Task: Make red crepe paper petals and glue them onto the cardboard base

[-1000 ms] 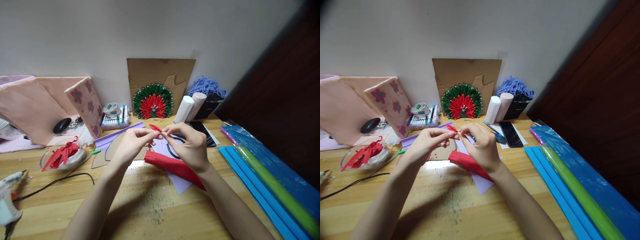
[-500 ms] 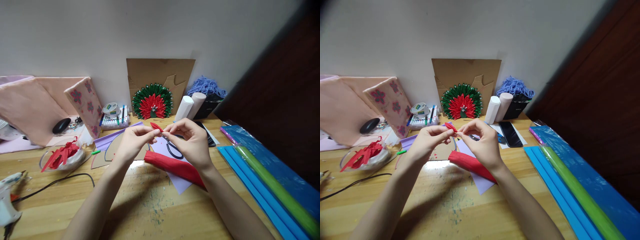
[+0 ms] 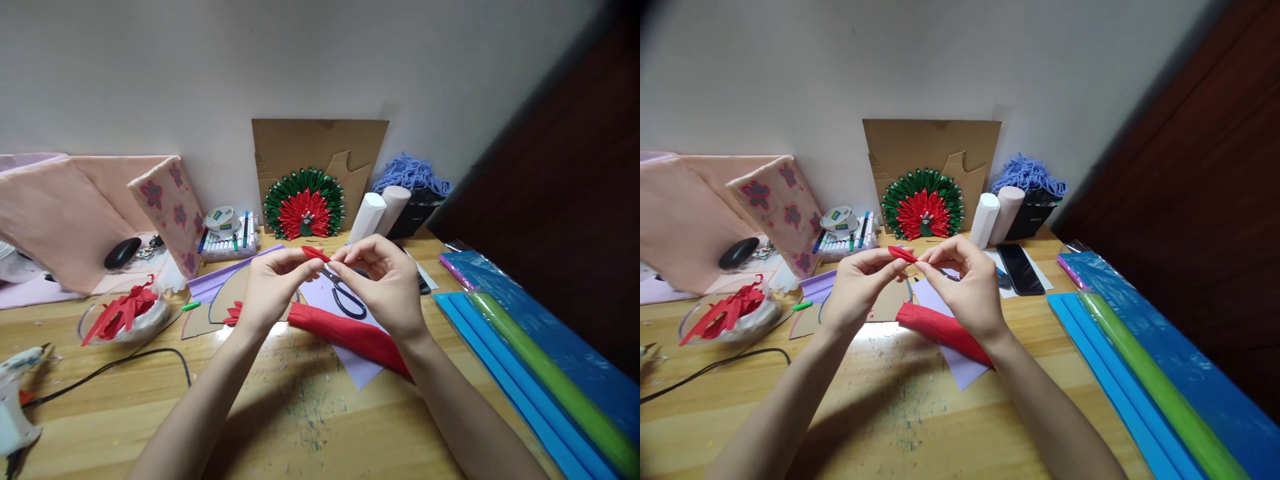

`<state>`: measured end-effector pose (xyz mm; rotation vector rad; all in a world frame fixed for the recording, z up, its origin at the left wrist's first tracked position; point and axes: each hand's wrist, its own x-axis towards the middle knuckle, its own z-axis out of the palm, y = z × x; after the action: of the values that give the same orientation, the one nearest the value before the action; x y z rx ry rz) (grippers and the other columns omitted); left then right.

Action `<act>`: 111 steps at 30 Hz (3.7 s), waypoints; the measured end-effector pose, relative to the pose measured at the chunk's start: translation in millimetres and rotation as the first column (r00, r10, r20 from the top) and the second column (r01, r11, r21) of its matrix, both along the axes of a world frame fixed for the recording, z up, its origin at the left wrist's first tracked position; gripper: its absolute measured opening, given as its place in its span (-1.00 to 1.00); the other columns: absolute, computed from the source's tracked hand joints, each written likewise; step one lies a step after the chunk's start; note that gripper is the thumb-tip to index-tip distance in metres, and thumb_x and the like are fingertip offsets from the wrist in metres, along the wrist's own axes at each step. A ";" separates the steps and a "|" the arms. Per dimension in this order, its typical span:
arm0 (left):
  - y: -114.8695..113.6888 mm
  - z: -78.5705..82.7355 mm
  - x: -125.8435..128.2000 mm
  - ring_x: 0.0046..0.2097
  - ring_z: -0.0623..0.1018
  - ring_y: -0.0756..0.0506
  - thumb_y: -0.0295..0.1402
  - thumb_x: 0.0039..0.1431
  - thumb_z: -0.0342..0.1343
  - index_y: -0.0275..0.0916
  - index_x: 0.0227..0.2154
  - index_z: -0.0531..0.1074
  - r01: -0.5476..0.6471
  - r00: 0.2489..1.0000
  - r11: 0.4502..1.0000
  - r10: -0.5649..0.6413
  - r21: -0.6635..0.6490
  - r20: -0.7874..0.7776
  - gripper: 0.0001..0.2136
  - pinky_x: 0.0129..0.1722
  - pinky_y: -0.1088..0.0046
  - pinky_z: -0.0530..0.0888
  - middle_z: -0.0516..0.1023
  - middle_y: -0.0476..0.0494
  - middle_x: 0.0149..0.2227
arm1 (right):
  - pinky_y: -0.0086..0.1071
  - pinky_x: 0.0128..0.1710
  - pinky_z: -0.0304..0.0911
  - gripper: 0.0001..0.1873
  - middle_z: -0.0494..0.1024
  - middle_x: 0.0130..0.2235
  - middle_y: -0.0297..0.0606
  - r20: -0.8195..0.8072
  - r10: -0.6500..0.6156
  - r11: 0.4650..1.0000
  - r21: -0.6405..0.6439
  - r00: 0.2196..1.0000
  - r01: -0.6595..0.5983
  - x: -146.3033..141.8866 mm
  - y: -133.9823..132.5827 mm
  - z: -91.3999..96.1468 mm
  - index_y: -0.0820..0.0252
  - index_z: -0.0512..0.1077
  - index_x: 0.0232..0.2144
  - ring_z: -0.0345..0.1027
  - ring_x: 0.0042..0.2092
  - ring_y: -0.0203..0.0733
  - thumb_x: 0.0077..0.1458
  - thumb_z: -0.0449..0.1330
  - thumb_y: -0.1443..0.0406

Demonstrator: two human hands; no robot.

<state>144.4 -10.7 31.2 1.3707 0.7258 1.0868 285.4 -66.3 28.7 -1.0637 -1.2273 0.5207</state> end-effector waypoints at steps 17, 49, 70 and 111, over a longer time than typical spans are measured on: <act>-0.6 7.7 -7.3 -0.41 0.53 0.02 -0.32 -0.09 0.31 -0.30 -0.44 0.57 -0.008 0.993 0.997 -0.001 -0.080 -0.116 -0.84 -0.39 0.58 0.44 0.58 -0.07 -0.49 | -0.32 -0.27 0.41 -0.82 0.60 -0.36 -0.30 0.499 -0.223 0.940 0.337 0.837 0.049 2.1 -1.2 -9.0 0.14 0.41 -0.41 0.50 -0.29 -0.20 -0.01 0.23 0.51; 7.7 8.3 -16.0 -0.44 0.54 0.00 -0.13 -0.02 0.22 -0.30 -0.54 0.51 0.075 0.987 0.975 -0.103 -0.209 -0.127 -0.71 -0.39 0.53 0.45 0.59 -0.14 -0.49 | -0.36 -0.32 0.48 -0.73 0.62 -0.30 -0.19 0.597 -0.423 0.789 0.612 0.682 -0.047 6.1 0.4 -18.5 0.13 0.35 -0.29 0.52 -0.28 -0.19 -0.02 0.21 0.54; 7.3 8.6 -18.7 -0.40 0.48 -0.01 -0.21 -0.01 0.21 -0.29 -0.48 0.50 0.204 0.946 0.974 -0.221 -0.094 -0.235 -0.79 -0.40 0.51 0.38 0.53 -0.09 -0.47 | -0.34 -0.21 0.48 -0.81 0.61 -0.20 -0.20 0.712 -0.435 0.784 0.600 0.551 -0.156 12.8 3.3 -32.8 0.09 0.35 -0.27 0.50 -0.16 -0.19 0.06 0.17 0.45; 10.4 4.7 -14.7 -0.43 0.42 0.00 -0.16 0.06 0.14 -0.29 -0.50 0.46 -0.029 0.977 0.999 0.033 0.023 -0.211 -0.74 -0.42 0.52 0.33 0.46 -0.06 -0.51 | -0.33 -0.33 0.39 -0.73 0.54 -0.42 -0.32 -0.039 -0.155 0.981 0.115 0.987 0.158 -16.4 10.3 -26.0 0.15 0.22 -0.51 0.47 -0.34 -0.23 -0.07 0.30 0.37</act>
<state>129.7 -0.3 35.9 1.5118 0.8955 0.9837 269.0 -56.0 2.7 -1.0384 -1.1236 0.3378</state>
